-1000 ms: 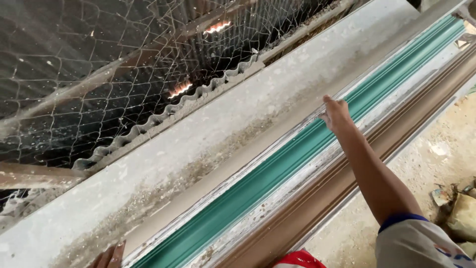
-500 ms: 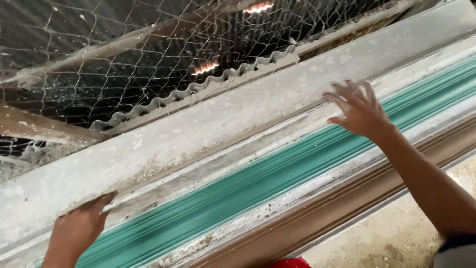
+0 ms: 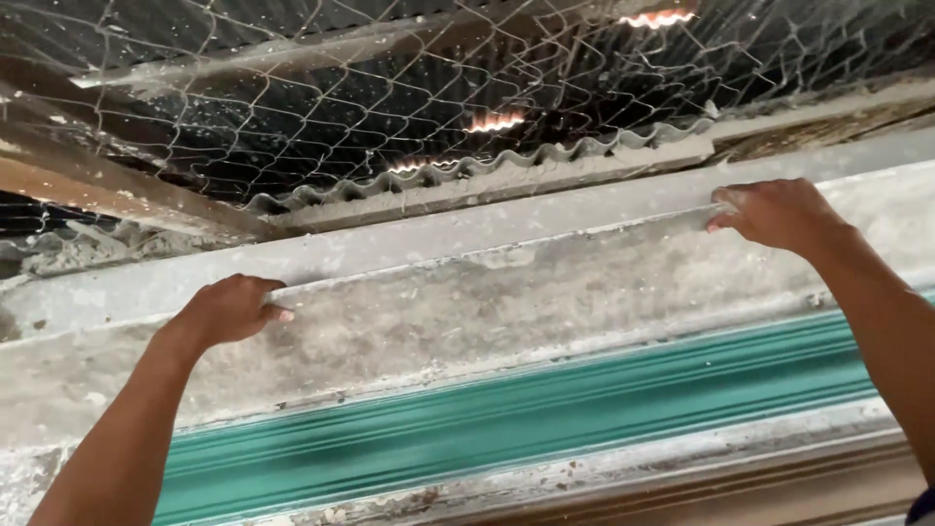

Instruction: Inspecting and organizing decorative gypsum moldings in a workshop environment.

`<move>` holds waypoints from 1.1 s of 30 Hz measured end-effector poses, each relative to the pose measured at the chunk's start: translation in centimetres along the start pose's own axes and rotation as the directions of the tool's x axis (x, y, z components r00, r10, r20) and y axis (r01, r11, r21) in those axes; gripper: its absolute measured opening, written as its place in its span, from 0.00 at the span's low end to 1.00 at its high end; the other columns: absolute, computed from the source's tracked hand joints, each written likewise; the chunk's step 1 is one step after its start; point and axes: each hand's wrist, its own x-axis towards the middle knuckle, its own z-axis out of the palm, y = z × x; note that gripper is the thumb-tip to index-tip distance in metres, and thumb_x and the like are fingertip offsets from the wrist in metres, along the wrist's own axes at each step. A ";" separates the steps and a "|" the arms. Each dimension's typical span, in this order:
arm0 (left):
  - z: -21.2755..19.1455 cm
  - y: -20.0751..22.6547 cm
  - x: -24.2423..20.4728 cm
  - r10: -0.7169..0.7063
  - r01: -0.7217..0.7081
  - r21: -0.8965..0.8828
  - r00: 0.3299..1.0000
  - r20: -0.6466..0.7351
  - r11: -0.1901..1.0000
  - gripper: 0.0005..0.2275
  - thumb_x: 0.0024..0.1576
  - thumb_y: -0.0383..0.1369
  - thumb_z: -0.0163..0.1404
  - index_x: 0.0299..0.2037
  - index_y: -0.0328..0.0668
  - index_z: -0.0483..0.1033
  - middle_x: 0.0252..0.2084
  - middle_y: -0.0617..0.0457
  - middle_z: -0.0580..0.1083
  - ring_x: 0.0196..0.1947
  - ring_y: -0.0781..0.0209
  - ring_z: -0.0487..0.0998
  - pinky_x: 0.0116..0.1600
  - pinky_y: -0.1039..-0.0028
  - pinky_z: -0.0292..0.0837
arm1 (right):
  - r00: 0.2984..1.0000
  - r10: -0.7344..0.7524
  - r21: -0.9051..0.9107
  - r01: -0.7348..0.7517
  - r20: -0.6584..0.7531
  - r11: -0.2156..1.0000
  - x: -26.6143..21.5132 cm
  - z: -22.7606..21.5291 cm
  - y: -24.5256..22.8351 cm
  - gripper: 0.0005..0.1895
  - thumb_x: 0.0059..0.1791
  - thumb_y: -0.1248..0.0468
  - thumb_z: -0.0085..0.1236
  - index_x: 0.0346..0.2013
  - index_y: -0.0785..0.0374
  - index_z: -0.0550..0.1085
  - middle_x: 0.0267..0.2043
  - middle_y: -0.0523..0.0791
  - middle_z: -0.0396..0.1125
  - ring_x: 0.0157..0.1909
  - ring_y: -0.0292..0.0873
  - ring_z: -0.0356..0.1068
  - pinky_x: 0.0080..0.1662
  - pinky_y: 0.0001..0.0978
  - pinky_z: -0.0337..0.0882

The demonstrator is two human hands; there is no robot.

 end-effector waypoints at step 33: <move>3.4 4.9 8.1 -0.113 0.032 -0.183 0.885 -0.451 0.983 0.28 0.46 0.43 0.67 0.56 0.49 0.74 0.59 0.50 0.75 0.65 0.47 0.69 0.67 0.55 0.60 | 0.962 -0.051 0.184 0.104 -0.270 0.977 9.2 2.0 -15.7 0.43 0.52 0.29 0.42 0.66 0.60 0.69 0.63 0.58 0.67 0.63 0.64 0.63 0.63 0.59 0.58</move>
